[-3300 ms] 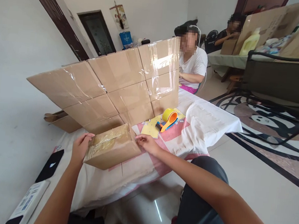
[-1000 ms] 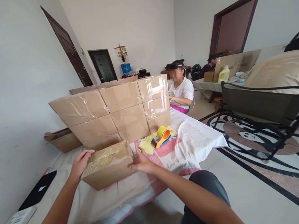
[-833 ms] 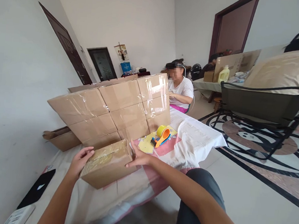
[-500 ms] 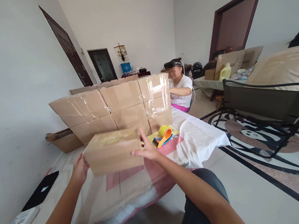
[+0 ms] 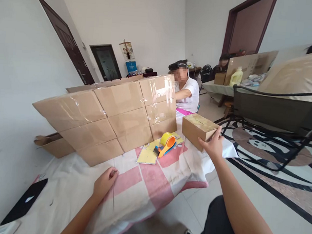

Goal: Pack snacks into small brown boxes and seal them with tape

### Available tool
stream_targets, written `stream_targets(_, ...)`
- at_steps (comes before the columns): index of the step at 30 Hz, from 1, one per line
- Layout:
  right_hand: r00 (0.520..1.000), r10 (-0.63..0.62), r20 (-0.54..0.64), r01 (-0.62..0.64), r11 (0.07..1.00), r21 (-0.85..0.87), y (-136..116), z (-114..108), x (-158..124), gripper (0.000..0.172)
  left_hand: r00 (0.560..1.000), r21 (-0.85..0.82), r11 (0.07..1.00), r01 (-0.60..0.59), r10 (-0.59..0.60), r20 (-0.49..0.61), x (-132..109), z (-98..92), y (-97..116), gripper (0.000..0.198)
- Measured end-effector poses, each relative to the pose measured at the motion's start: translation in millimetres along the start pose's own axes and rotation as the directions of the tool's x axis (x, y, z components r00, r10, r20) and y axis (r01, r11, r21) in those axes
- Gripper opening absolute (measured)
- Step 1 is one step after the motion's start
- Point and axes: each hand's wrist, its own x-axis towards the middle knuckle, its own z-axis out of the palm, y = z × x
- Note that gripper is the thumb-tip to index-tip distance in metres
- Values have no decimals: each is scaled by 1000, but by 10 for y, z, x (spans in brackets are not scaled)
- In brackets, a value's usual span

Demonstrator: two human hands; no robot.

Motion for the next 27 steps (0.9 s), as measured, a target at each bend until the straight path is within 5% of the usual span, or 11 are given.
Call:
stream_targets(6,993,117,1,-112,960,-258,-578,649,223,130,998,148,988,36,-44,51,2,-27,7,32)
stream_targets(8,978,170,117,-114,920,-375,-765,858,469,134,997,175,984,41,-52,61,3,-27,8,33)
stream_targets(11,896,228,382,-14,873,-487,-929,1027,814,137,996,194,980,42,-56,71,8,-17,11,34)
stream_targets(14,879,188,438,65,862,-502,-951,1050,911,88,995,195,980,41,-57,77,21,-10,8,33)
stream_targets(17,910,121,396,112,849,-517,-898,1024,735,43,995,187,982,40,-56,83,29,-11,-10,31)
stream_targets(23,885,-89,456,309,846,-434,-1056,881,69,35,997,139,990,22,-31,65,19,8,-51,30)
stream_targets(25,841,-226,492,432,828,-358,-1256,846,-266,35,998,108,994,3,-10,57,55,7,-75,29)
stream_targets(27,741,-382,553,583,774,-247,-1472,886,-704,30,999,64,998,-15,13,32,147,-32,-126,27)
